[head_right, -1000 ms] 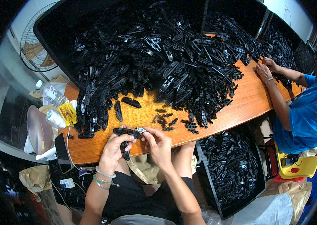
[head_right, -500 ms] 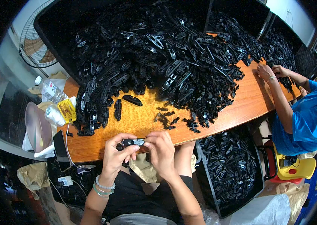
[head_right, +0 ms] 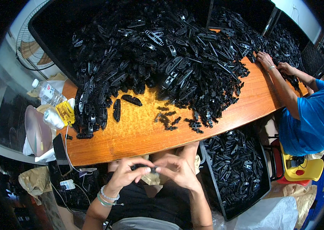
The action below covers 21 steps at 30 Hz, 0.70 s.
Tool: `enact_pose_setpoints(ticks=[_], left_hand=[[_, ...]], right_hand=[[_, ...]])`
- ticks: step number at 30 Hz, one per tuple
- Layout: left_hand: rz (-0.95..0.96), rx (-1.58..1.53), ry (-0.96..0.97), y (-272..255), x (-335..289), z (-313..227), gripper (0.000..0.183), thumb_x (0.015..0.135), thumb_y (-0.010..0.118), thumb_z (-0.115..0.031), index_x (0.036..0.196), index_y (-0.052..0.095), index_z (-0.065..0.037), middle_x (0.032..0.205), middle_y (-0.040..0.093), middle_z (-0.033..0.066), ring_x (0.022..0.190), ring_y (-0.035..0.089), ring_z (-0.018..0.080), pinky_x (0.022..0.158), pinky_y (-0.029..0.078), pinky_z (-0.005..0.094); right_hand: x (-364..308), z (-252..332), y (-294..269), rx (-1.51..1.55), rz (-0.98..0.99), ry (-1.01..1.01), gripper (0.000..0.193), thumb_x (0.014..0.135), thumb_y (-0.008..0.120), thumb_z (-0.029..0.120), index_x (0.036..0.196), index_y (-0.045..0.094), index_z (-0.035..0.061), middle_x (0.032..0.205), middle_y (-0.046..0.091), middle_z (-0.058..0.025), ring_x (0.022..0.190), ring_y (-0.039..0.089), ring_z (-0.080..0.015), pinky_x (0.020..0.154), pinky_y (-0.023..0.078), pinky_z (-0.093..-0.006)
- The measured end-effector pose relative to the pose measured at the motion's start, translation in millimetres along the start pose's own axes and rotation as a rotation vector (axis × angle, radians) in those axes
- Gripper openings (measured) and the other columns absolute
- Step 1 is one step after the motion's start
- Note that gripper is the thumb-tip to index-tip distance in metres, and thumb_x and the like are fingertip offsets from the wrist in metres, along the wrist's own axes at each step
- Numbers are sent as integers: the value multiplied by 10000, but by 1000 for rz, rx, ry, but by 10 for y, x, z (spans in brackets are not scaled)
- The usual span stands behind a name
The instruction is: The person assembles plastic components by fitting parts together by hand and drops the assembled pieces into a bin.
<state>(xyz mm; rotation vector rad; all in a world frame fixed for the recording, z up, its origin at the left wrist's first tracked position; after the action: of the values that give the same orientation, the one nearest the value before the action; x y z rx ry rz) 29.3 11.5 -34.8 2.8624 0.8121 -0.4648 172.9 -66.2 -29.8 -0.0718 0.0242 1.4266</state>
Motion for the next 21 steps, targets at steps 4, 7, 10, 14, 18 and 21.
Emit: enact_pose_setpoints(ticks=[4,7,10,14,18,21], left_hand=[[-1,608,33,78,220,703,270,839,529,-116,1074,572,8,992,600,226,967,572,364,847,447,396],[-261,841,460,135,245,471,290,815,559,-80,1093,547,-2,1061,540,214,980,545,380,822,456,414],[-196,1038,880,362,-16,-41,218,742,601,-24,956,590,18,841,547,140,703,565,265,617,471,345],[-705,1193,746,-250,104,-638,169,820,580,-117,875,591,43,734,575,165,611,577,283,505,448,351],[-928,1296,386,-925,556,-560,217,829,571,-124,970,539,37,805,541,188,642,589,320,521,469,402],[-827,1318,530,-833,597,-542,115,776,567,-51,861,513,5,802,497,172,673,572,327,544,464,412]], right_hand=[[64,-16,-207,-326,-364,35,84,804,638,53,802,663,-27,646,636,-66,631,588,-106,577,455,-234],[382,242,-274,-619,-660,-337,52,758,649,24,804,653,1,724,585,-100,651,552,-220,589,432,-295],[679,319,-320,-851,-735,-410,82,722,666,38,790,651,-4,783,556,-108,786,510,-276,693,418,-345],[862,281,-360,-1053,-732,-301,76,702,683,76,737,663,12,781,562,-91,795,503,-269,721,387,-362],[860,338,-287,-1047,-809,-458,91,741,640,43,815,597,13,773,555,-93,765,510,-256,692,377,-353],[657,368,-205,-760,-895,-502,70,812,594,0,871,558,6,763,580,-118,611,569,-235,559,448,-307]])
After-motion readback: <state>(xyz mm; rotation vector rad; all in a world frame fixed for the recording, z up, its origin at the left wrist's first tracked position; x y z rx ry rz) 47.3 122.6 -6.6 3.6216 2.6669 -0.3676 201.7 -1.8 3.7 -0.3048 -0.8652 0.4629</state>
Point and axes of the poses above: each hand's wrist, its own x-axis towards the middle knuckle, its own y-axis out of the palm, z = x × y, the point moved 5 cm from there along x, towards the middle knuckle
